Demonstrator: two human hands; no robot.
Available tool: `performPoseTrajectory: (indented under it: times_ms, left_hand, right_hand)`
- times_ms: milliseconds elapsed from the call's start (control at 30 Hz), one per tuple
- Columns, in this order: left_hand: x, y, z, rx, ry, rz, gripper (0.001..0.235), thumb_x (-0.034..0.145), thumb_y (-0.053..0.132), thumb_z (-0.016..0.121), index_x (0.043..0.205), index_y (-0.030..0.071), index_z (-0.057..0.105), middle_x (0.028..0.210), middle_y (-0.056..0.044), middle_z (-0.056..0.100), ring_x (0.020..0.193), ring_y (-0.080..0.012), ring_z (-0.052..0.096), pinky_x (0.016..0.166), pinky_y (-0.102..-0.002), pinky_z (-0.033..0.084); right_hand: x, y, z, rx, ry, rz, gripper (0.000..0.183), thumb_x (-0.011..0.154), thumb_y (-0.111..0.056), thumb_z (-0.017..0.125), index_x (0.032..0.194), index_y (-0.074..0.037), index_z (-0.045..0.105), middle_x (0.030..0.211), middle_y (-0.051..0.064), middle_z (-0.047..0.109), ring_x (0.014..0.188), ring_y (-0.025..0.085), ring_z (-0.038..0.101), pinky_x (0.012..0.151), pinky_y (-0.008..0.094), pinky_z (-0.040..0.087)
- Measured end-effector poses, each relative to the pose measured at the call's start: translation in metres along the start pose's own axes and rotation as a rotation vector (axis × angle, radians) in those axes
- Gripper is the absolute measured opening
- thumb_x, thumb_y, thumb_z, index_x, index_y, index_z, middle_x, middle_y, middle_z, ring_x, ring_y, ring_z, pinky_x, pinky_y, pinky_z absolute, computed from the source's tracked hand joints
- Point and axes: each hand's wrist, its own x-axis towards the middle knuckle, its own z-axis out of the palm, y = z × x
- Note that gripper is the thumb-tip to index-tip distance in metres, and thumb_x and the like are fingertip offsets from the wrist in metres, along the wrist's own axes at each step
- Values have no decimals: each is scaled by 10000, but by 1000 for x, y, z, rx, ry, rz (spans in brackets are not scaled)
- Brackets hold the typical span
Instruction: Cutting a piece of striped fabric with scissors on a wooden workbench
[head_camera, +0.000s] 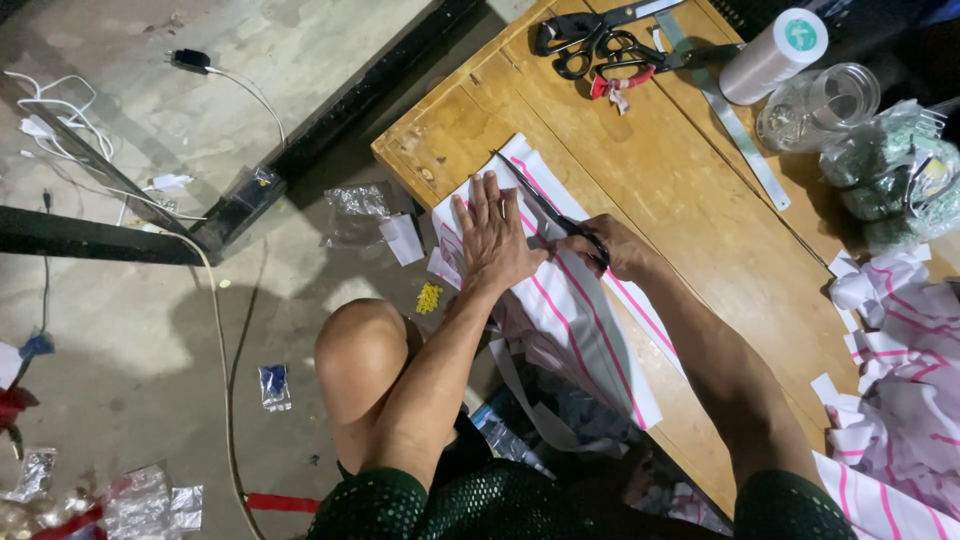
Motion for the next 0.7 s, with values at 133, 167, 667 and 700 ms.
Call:
performPoseTrajectory:
  times_ms: [133, 167, 667, 700]
  left_hand:
    - [1, 1, -1, 15, -22, -15, 1129, 583, 489, 912, 1461, 27, 374, 1621, -321, 245, 1561, -437, 97, 1200, -699, -34]
    - [1, 2, -4, 10, -36, -21, 1124, 591, 485, 913, 1463, 26, 374, 1627, -317, 236, 1563, -434, 90, 1201, -700, -35]
    - [1, 1, -3, 16, -38, -29, 1101, 633, 548, 887, 1462, 37, 374, 1633, -304, 234, 1567, -420, 86, 1207, -694, -9]
    - [1, 0, -1, 26, -31, -25, 1102, 631, 560, 886, 1458, 39, 375, 1630, -305, 243, 1566, -417, 98, 1206, -690, -10]
  right_hand:
    - [2, 1, -1, 19, 4, 25, 367, 788, -247, 818, 620, -15, 589, 494, 76, 502, 395, 155, 533, 335, 264, 474]
    - [-1, -5, 0, 16, 0, 28, 363, 794, -247, 811, 627, -12, 591, 501, 80, 508, 402, 159, 539, 340, 271, 477]
    - [10, 13, -8, -67, -17, -70, 392, 794, -259, 830, 584, -17, 604, 439, 101, 516, 376, 183, 564, 365, 283, 486]
    - [8, 11, -8, -65, -14, -68, 390, 784, -271, 831, 586, -23, 605, 433, 98, 514, 377, 179, 562, 377, 278, 485]
